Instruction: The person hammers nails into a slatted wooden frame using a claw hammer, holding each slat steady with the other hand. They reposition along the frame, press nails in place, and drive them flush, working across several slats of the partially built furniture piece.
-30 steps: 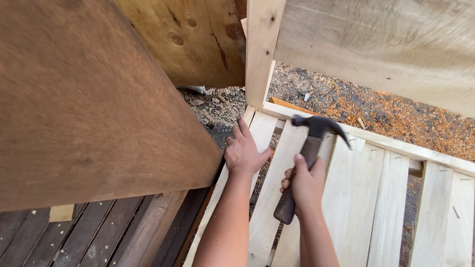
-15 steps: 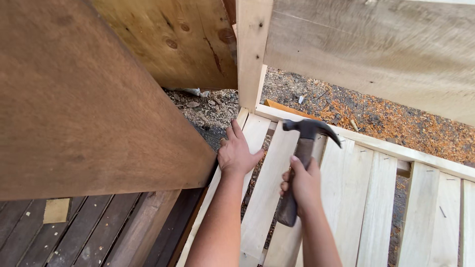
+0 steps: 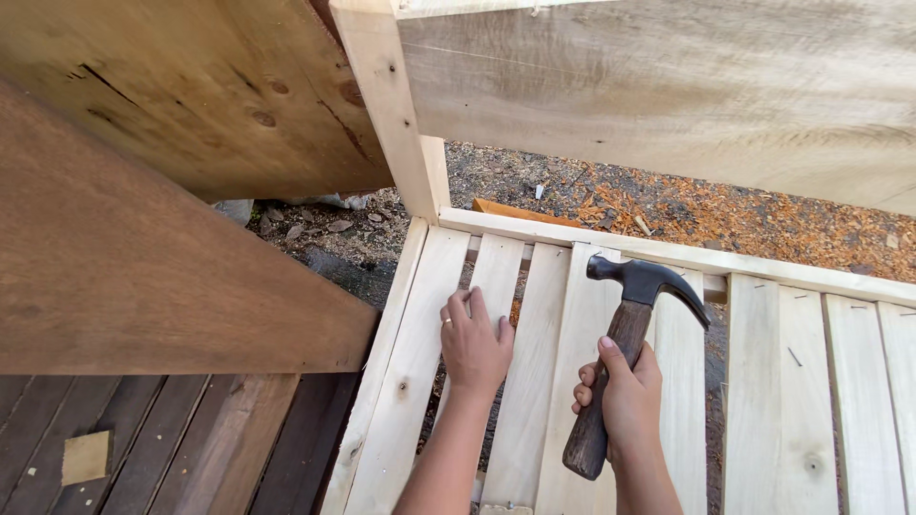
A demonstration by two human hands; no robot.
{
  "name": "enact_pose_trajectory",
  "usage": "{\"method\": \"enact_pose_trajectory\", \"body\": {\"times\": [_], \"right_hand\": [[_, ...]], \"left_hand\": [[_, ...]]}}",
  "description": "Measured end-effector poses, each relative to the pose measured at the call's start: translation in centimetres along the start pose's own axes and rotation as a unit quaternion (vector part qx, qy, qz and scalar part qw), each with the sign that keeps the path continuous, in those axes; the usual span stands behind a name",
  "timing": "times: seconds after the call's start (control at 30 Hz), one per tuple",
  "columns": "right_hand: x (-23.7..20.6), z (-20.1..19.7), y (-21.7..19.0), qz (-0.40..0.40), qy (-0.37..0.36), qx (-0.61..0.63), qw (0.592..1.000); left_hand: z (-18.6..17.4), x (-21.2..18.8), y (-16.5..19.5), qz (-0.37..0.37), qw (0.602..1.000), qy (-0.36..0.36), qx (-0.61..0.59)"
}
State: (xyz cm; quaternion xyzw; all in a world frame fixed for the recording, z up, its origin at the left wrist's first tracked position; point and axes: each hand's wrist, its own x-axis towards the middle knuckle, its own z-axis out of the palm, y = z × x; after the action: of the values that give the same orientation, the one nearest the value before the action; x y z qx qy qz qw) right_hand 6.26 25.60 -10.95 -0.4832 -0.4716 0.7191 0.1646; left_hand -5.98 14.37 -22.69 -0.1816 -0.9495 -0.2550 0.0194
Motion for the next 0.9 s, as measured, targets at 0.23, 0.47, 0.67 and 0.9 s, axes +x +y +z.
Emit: {"method": "enact_pose_trajectory", "body": {"times": [0.23,0.47,0.67,0.9], "right_hand": [[-0.8,0.1,1.6,0.029,-0.048,-0.053,0.997],[3.5,4.2,3.0,0.003,-0.136,-0.078,0.988],[7.5,8.4,8.8,-0.062,-0.121,0.014,0.991],[7.7,8.7,11.2,-0.017,-0.124,0.057,0.990]], "left_hand": [[-6.5,4.8,3.9,-0.177,0.973,-0.145,-0.042],[-13.4,4.8,6.5,-0.147,0.977,-0.149,-0.041],[-15.0,4.6,6.3,-0.112,0.983,-0.127,-0.071],[-14.7,4.8,6.1,-0.101,0.982,-0.120,-0.108]]}}
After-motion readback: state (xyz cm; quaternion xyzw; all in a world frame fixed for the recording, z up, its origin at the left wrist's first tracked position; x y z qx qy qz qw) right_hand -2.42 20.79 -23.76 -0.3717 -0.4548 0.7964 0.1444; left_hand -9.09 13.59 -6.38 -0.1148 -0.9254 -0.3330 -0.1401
